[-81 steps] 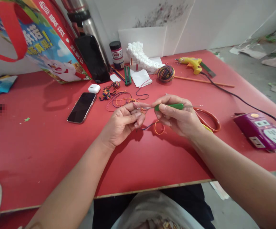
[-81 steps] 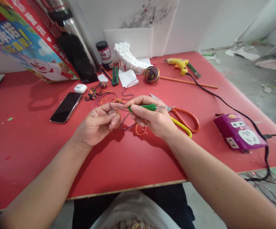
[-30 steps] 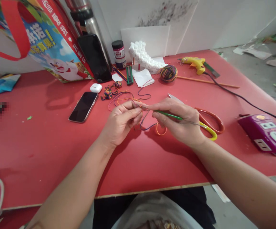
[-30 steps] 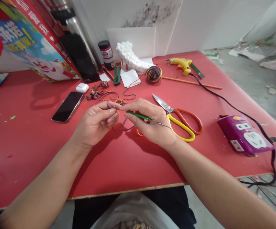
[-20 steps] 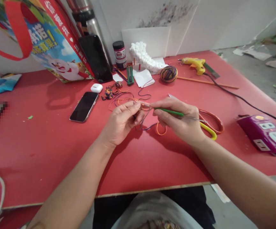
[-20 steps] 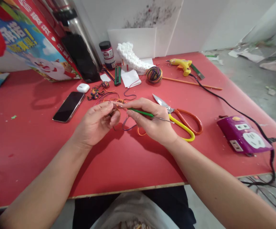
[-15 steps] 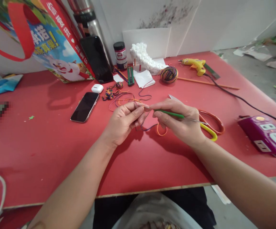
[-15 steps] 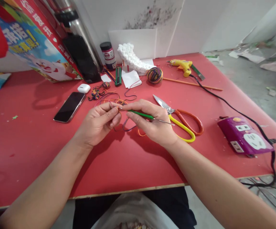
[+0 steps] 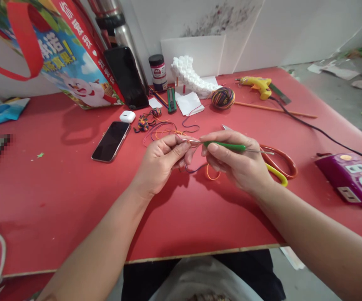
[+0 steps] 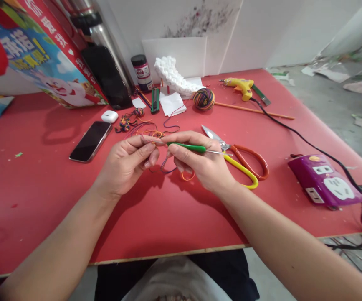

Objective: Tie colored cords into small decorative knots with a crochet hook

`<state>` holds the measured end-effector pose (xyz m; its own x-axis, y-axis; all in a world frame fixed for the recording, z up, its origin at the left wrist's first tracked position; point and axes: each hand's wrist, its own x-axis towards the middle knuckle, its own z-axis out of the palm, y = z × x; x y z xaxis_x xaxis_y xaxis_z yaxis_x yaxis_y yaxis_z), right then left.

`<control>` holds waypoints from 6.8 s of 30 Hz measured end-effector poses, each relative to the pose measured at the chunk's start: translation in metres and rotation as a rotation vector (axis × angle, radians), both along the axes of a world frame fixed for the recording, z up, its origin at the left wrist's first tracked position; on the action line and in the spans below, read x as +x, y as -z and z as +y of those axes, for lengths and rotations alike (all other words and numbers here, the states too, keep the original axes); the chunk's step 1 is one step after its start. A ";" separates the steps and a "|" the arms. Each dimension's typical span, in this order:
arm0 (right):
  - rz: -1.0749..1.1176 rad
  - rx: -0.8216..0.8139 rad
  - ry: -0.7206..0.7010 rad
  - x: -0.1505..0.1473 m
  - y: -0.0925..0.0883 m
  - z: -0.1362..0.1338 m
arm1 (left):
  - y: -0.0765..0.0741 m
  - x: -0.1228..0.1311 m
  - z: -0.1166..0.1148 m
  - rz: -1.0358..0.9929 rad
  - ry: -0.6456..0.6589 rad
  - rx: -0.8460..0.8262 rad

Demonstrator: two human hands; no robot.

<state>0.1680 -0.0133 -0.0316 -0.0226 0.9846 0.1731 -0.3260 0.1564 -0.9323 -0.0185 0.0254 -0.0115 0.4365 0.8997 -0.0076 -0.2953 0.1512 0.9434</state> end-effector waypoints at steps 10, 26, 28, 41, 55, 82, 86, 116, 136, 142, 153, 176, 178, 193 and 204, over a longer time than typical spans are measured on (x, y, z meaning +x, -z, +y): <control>-0.465 0.504 0.087 0.001 -0.009 -0.007 | 0.000 0.002 0.001 -0.024 -0.018 0.012; -0.191 0.190 0.098 0.001 -0.007 -0.005 | -0.003 0.001 -0.001 -0.041 -0.011 -0.027; -0.221 0.203 0.109 0.001 -0.009 -0.006 | -0.003 0.001 -0.001 -0.050 -0.008 -0.039; -0.150 0.105 0.079 0.001 -0.005 0.000 | -0.001 0.001 0.001 -0.003 0.007 -0.024; 0.232 -0.430 -0.215 -0.023 -0.004 0.009 | 0.008 0.012 -0.003 0.018 -0.027 -0.027; -0.201 0.155 0.123 -0.010 -0.005 -0.002 | 0.006 0.007 0.002 -0.013 -0.034 -0.032; -0.275 0.191 0.159 -0.007 -0.003 -0.005 | 0.003 0.007 0.001 -0.031 -0.016 -0.043; -0.460 0.479 0.216 -0.005 0.000 -0.002 | 0.000 0.004 0.001 -0.047 -0.014 -0.077; -0.544 0.531 0.188 -0.002 -0.003 -0.005 | 0.007 0.003 0.002 -0.129 -0.041 -0.140; -0.637 0.577 0.180 -0.001 -0.007 -0.006 | 0.007 0.001 0.003 -0.097 -0.089 -0.139; -0.637 0.535 0.187 -0.003 -0.008 -0.006 | 0.005 -0.001 0.004 -0.070 -0.057 -0.132; -0.499 0.340 0.150 -0.003 -0.002 -0.007 | 0.009 -0.004 0.006 -0.040 0.033 -0.089; -0.529 0.349 0.151 -0.003 -0.002 -0.007 | 0.008 -0.003 0.005 -0.022 0.040 -0.085; 0.065 -0.251 -0.155 -0.014 0.000 0.005 | 0.001 0.005 0.003 -0.002 -0.036 -0.075; 0.203 -0.438 -0.306 -0.018 0.001 0.008 | 0.004 0.015 -0.004 -0.004 -0.058 -0.067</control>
